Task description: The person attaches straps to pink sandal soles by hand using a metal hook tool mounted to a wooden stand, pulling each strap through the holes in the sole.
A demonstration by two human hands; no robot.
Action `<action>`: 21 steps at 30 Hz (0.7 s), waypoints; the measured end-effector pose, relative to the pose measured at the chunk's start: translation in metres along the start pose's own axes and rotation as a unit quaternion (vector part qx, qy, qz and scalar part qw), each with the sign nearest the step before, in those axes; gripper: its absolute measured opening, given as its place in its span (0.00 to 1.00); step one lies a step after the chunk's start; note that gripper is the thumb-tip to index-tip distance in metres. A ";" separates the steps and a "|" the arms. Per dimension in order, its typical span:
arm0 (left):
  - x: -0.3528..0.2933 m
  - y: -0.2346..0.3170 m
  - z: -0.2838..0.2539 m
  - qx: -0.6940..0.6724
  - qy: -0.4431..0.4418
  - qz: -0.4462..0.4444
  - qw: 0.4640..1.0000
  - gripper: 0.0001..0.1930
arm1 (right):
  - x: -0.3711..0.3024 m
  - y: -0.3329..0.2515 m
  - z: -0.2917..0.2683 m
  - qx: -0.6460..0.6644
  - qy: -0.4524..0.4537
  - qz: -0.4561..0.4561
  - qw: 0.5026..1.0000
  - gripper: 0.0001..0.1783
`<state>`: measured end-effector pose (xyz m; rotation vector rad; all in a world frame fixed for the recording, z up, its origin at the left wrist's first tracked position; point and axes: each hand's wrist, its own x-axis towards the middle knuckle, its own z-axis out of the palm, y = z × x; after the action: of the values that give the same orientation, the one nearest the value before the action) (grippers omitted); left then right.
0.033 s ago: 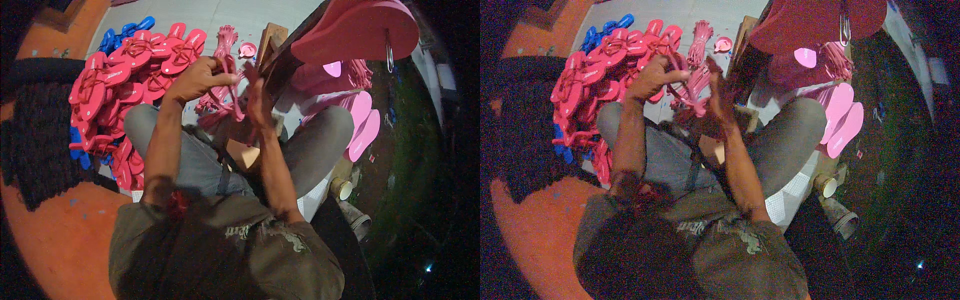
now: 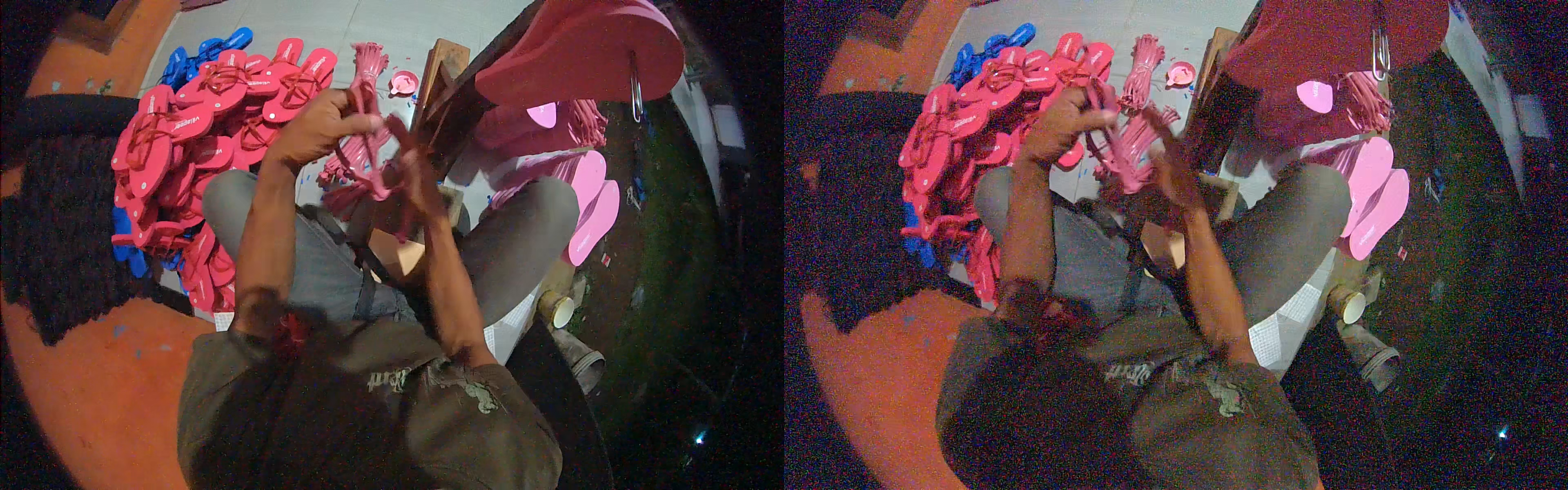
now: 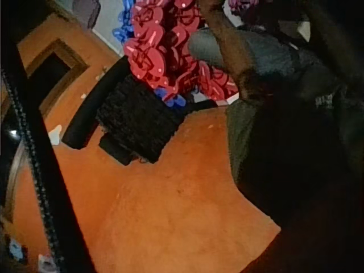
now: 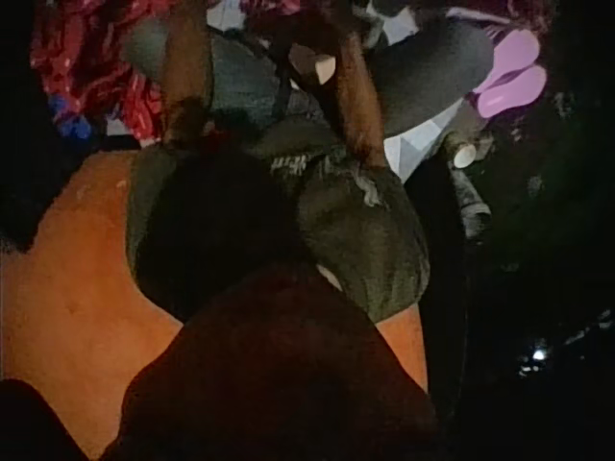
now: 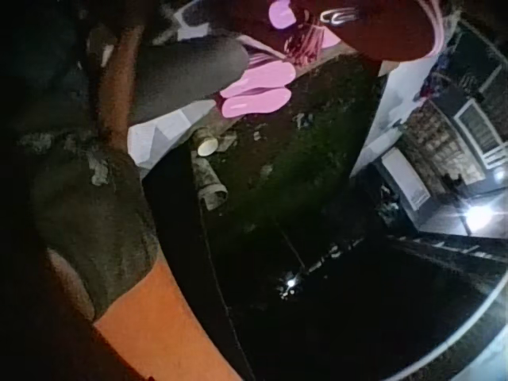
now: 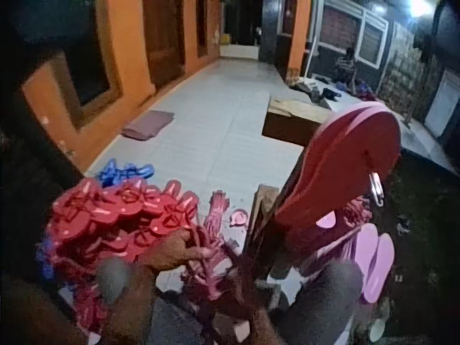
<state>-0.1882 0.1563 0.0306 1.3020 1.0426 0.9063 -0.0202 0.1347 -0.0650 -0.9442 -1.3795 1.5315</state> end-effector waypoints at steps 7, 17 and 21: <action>0.012 -0.003 -0.018 -0.137 0.116 0.038 0.983 0.10 | -0.016 0.023 0.029 0.112 -0.105 0.076 0.985 0.20; 0.027 -0.094 -0.200 0.148 0.649 0.068 0.743 0.14 | -0.086 -0.043 0.051 -0.090 -0.118 0.151 0.977 0.17; 0.017 -0.025 -0.146 0.289 0.568 0.043 0.770 0.18 | -0.042 -0.005 0.033 -0.124 0.053 0.105 0.985 0.20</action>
<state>-0.3232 0.2142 0.0070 1.2311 2.3699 1.5877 -0.0355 0.0840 -0.0568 -1.3434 -1.4535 1.4585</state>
